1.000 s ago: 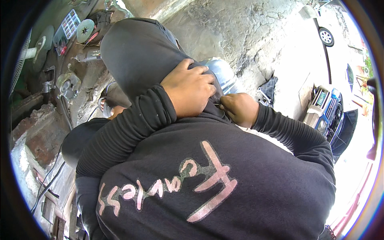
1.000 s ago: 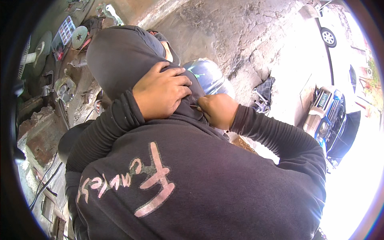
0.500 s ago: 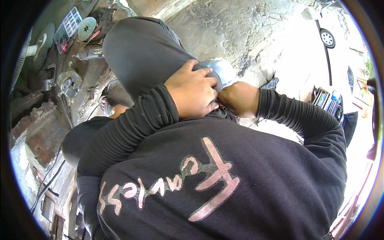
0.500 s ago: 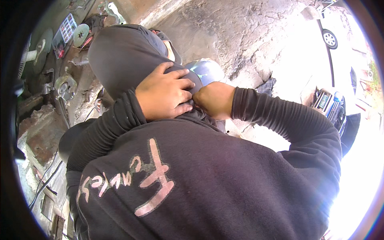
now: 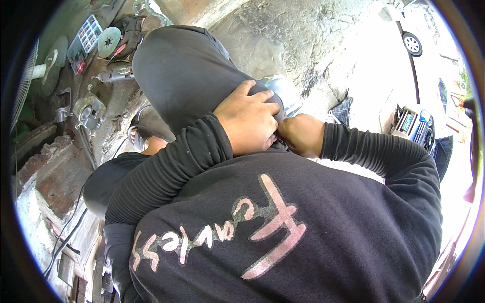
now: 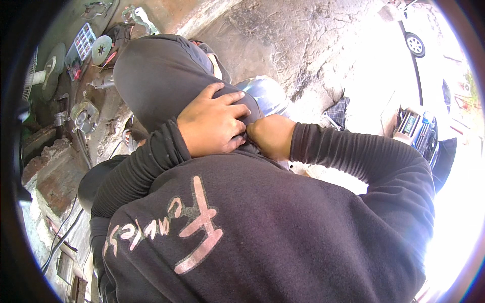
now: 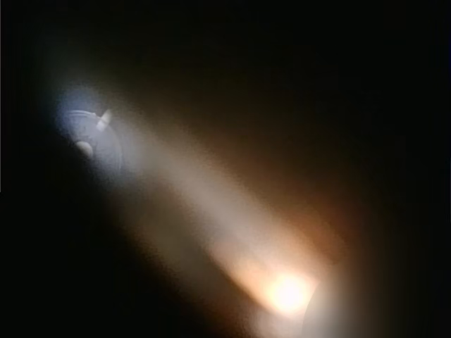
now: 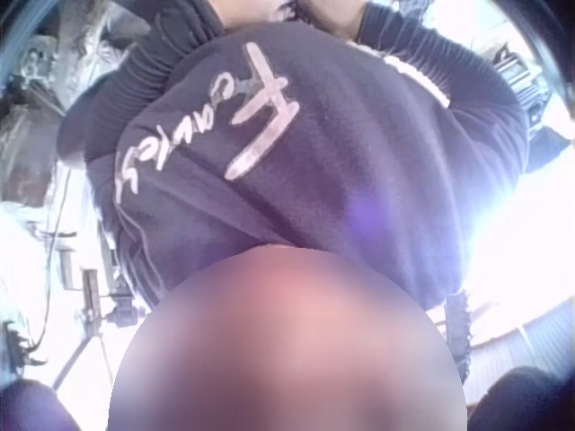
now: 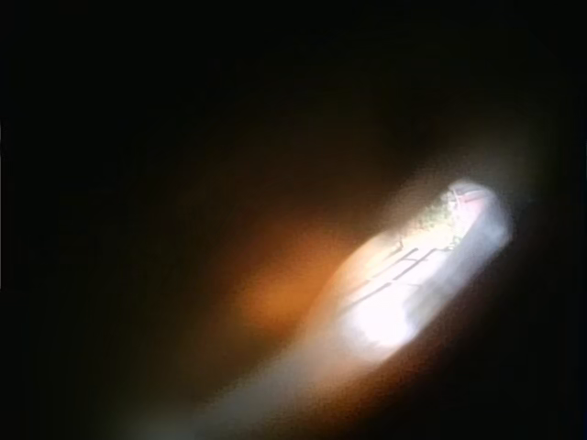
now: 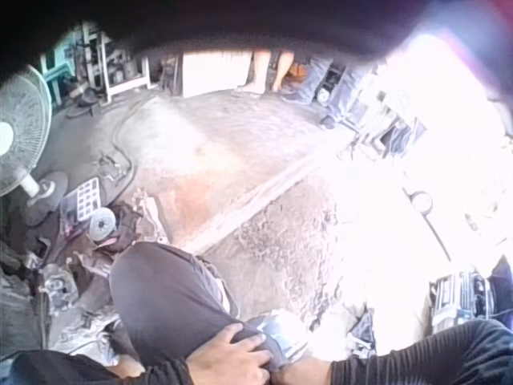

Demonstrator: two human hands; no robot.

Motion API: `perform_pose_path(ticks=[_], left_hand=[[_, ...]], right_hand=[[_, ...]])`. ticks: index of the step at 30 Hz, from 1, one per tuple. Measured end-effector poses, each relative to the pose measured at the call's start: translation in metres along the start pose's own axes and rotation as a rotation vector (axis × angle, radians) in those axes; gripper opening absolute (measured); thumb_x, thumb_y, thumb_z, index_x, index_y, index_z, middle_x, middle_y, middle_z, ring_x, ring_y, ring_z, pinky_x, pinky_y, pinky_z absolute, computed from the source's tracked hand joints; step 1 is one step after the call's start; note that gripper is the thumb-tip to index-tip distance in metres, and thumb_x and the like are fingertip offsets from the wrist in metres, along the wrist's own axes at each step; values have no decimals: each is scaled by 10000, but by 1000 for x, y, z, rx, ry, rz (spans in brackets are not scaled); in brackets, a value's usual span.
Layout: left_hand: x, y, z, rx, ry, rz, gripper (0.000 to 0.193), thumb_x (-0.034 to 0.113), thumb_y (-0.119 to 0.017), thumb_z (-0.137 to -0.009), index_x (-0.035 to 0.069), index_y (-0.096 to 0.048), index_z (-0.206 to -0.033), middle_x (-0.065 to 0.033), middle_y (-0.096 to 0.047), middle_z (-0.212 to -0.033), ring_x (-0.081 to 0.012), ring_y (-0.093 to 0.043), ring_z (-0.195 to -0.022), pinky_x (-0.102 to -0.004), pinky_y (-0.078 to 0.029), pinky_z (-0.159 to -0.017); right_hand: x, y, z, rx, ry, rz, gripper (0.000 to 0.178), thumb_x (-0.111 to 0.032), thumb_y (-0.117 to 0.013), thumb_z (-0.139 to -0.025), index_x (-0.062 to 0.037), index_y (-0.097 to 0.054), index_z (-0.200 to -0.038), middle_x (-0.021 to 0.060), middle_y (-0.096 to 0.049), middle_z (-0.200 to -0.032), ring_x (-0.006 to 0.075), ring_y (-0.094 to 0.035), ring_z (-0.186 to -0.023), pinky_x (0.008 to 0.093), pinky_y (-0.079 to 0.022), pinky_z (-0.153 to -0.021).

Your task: The person sits on the floor and repeatedly assembles and disassembles small metal components, including a screw and a cylindrical piece. They manipulate the parts by hand, occasionally using a rotary tool to adjust or clean the components. The task involves careful handling and repeated assembly attempts.

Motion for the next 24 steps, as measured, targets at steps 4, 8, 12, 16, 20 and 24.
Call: perform_pose_path(ticks=[4, 8, 12, 16, 20, 24], left_hand=[[1, 1, 0, 41, -11, 3, 228, 346, -615, -795, 147, -725, -802, 6, -613, -1054, -216, -500, -1161, -501, -320, -1012], [0, 3, 1, 80, -14, 8, 211, 335, -632, -774, 147, -724, -798, 6, -614, -1035, -208, -509, -1134, -492, -328, -1007], [0, 4, 2, 88, -9, 1, 206, 325, -634, -770, 144, -725, -811, -2, -615, -1029, -209, -510, -1134, -485, -329, -1007], [0, 6, 2, 93, -12, -3, 215, 314, -632, -767, 133, -719, -843, -4, -616, -1036, -214, -511, -1141, -479, -325, -1015], [-2, 5, 2, 78, 6, 6, 240, 302, -631, -752, 120, -712, -886, -4, -621, -1063, -215, -508, -1161, -473, -312, -1038], [-3, 4, 1, 50, -2, 25, 263, 295, -634, -739, 110, -705, -911, -2, -624, -1089, -212, -501, -1184, -472, -304, -1054]], right_hand=[[1, -13, 1, -94, -88, 38, 188, -121, -595, -761, 15, -617, -889, 199, -648, -761, 352, -659, -732, 422, -527, -653], [-2, -9, 0, 11, -73, 31, 197, -127, -597, -755, 16, -601, -891, 199, -645, -735, 352, -658, -712, 426, -525, -639], [-3, -7, 1, 32, -33, 33, 186, -131, -591, -754, 16, -600, -867, 200, -641, -719, 356, -656, -699, 425, -524, -628], [-8, -4, 0, 36, 19, 63, 192, -127, -592, -745, 28, -602, -858, 189, -639, -708, 347, -658, -697, 417, -524, -619], [-14, -4, -2, 32, 56, 147, 204, -119, -594, -729, 38, -606, -859, 182, -645, -739, 329, -664, -706, 409, -527, -611], [-18, -5, -3, 27, 91, 198, 192, -139, -587, -735, 16, -624, -842, 169, -651, -772, 322, -666, -710, 401, -531, -607]])
Point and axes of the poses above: each hand's wrist, its own z-axis away from the middle knuckle, its own y-axis out of the back of the hand, x = y × z, the point moved 8 cm from there along -z, towards the middle knuckle
